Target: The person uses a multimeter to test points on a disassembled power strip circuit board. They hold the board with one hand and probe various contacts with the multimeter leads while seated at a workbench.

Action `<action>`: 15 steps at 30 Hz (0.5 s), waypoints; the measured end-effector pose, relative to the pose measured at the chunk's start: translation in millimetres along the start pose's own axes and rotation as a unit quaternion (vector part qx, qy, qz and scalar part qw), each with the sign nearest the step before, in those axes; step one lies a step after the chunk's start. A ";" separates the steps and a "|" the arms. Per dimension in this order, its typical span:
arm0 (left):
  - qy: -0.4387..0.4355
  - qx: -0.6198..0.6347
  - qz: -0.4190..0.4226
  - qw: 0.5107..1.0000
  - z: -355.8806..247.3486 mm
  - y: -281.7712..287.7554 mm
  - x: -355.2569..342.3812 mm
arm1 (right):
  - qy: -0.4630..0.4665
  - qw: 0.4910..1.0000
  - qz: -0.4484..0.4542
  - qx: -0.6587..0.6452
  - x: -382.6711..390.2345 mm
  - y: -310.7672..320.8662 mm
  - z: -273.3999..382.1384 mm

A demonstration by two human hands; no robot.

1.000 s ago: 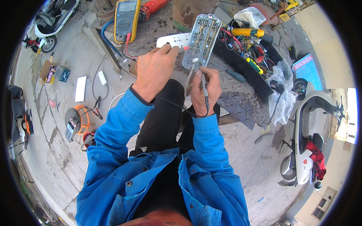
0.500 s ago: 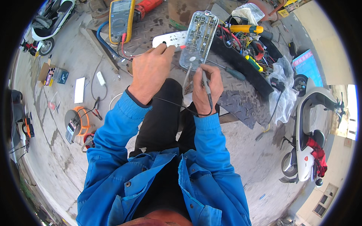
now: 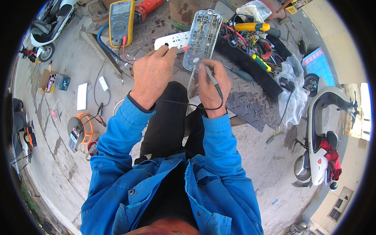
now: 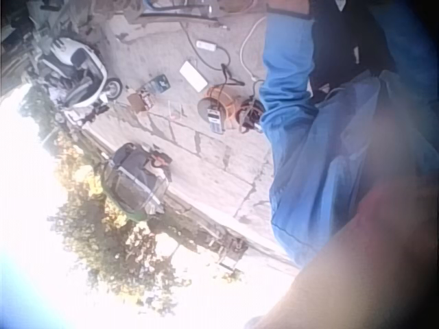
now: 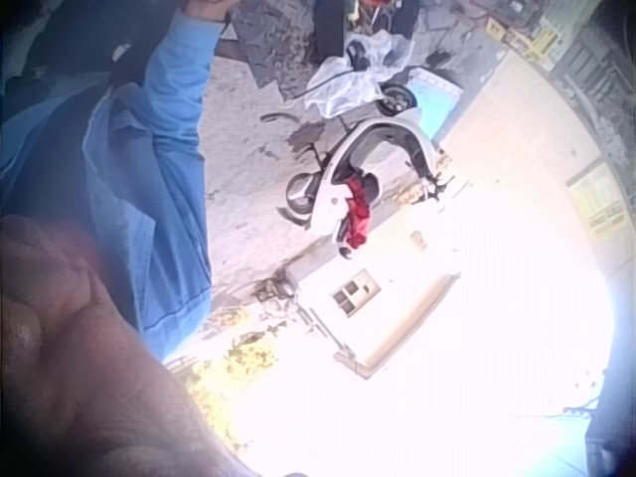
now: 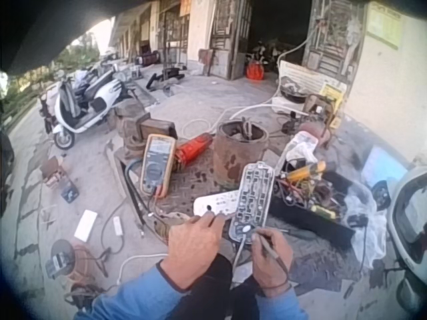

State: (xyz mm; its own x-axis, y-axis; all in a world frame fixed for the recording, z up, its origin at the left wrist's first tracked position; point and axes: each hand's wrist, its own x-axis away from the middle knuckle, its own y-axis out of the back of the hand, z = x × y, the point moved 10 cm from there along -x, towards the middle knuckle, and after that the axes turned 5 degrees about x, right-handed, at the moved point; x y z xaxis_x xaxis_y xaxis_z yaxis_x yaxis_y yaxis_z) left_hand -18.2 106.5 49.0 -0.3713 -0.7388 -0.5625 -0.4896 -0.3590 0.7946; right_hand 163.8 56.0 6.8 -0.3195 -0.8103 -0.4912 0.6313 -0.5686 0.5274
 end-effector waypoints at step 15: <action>0.005 -0.003 0.019 1.000 0.6 -1.1 -0.9 | -0.004 1.000 -0.005 -0.003 -0.7 -1.4 -2.2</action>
State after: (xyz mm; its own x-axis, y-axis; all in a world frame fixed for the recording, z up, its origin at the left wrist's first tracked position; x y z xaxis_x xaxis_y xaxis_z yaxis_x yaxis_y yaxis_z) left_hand -17.8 107.9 48.5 -0.3824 -0.7574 -0.5292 -0.4699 -0.3337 0.8172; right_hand 164.8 57.7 4.9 -0.3318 -0.8052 -0.4915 0.6327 -0.5764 0.5172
